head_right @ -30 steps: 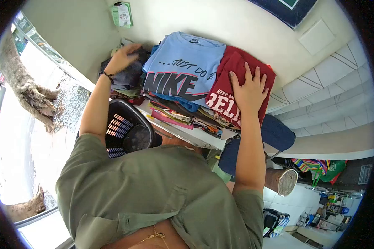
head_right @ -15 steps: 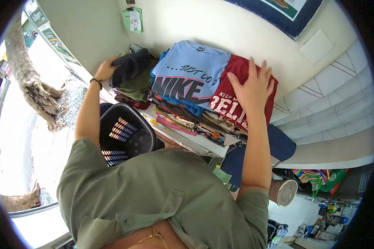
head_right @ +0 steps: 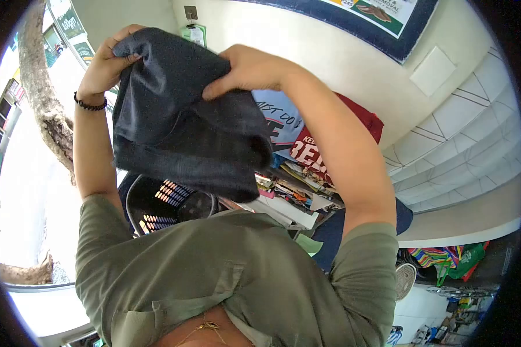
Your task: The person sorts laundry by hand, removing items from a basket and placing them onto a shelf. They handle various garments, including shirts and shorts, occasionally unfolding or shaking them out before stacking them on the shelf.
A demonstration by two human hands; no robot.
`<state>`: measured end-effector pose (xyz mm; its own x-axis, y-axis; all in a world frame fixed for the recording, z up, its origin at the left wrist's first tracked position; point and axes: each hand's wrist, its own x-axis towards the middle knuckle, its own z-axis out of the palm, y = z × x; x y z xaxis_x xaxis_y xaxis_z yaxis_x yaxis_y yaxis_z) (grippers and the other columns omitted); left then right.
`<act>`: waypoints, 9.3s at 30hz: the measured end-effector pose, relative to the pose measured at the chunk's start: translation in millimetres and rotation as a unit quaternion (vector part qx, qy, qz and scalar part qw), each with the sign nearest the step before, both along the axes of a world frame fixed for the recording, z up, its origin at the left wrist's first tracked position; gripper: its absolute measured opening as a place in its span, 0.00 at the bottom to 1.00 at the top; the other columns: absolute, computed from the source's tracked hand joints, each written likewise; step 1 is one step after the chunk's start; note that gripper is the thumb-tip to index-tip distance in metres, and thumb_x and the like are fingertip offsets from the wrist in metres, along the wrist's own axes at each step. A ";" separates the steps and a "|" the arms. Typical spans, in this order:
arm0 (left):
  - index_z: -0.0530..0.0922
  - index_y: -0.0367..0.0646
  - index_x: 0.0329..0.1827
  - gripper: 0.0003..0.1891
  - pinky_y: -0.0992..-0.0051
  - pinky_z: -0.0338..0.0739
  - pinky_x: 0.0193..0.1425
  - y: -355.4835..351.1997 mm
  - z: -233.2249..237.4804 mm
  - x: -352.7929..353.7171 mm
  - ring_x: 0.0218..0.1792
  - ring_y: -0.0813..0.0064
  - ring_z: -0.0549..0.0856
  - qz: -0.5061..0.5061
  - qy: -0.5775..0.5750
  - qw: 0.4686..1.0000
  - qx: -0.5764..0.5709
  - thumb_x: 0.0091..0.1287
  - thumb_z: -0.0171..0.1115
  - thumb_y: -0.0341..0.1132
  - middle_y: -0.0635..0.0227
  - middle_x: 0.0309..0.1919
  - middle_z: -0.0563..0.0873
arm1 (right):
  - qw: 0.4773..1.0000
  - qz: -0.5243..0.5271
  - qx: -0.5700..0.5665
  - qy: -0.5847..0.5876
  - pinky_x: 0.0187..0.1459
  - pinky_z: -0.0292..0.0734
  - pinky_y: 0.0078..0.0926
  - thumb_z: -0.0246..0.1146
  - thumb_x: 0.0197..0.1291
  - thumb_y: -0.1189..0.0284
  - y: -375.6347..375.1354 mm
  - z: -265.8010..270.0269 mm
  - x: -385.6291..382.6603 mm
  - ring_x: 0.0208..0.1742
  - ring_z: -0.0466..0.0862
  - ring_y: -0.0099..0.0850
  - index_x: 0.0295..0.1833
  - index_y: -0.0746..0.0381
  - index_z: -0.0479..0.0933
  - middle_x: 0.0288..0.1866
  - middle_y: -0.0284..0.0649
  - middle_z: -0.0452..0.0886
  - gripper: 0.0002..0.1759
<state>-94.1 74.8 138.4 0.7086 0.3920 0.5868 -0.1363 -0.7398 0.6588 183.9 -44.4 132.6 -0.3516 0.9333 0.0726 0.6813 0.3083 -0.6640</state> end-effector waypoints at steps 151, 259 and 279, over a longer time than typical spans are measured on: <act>0.82 0.58 0.45 0.16 0.69 0.69 0.37 -398.1 -425.6 -269.9 0.32 0.72 0.81 0.320 0.311 0.888 0.107 0.60 0.65 0.55 0.74 0.27 0.81 | 0.947 0.088 0.006 -0.310 0.50 0.68 0.34 0.65 0.41 0.68 -238.9 -393.9 -284.5 0.45 0.85 0.31 0.41 0.49 0.87 0.40 0.32 0.87 0.17; 0.84 0.50 0.40 0.11 0.67 0.77 0.33 -212.9 -417.1 -280.6 0.30 0.70 0.85 0.102 0.213 0.953 0.193 0.57 0.61 0.43 0.75 0.31 0.85 | 0.604 -0.628 0.180 0.457 0.26 0.77 0.23 0.72 0.57 0.69 -191.5 -384.8 -138.6 0.23 0.77 0.23 0.42 0.63 0.79 0.28 0.29 0.78 0.12; 0.84 0.49 0.40 0.13 0.67 0.78 0.35 -216.4 -384.0 -271.0 0.32 0.69 0.86 0.119 0.228 0.950 0.176 0.54 0.62 0.41 0.74 0.34 0.86 | 0.727 -0.542 0.220 0.359 0.32 0.71 0.24 0.74 0.55 0.70 -138.0 -338.9 -117.4 0.28 0.77 0.24 0.37 0.65 0.79 0.29 0.34 0.76 0.13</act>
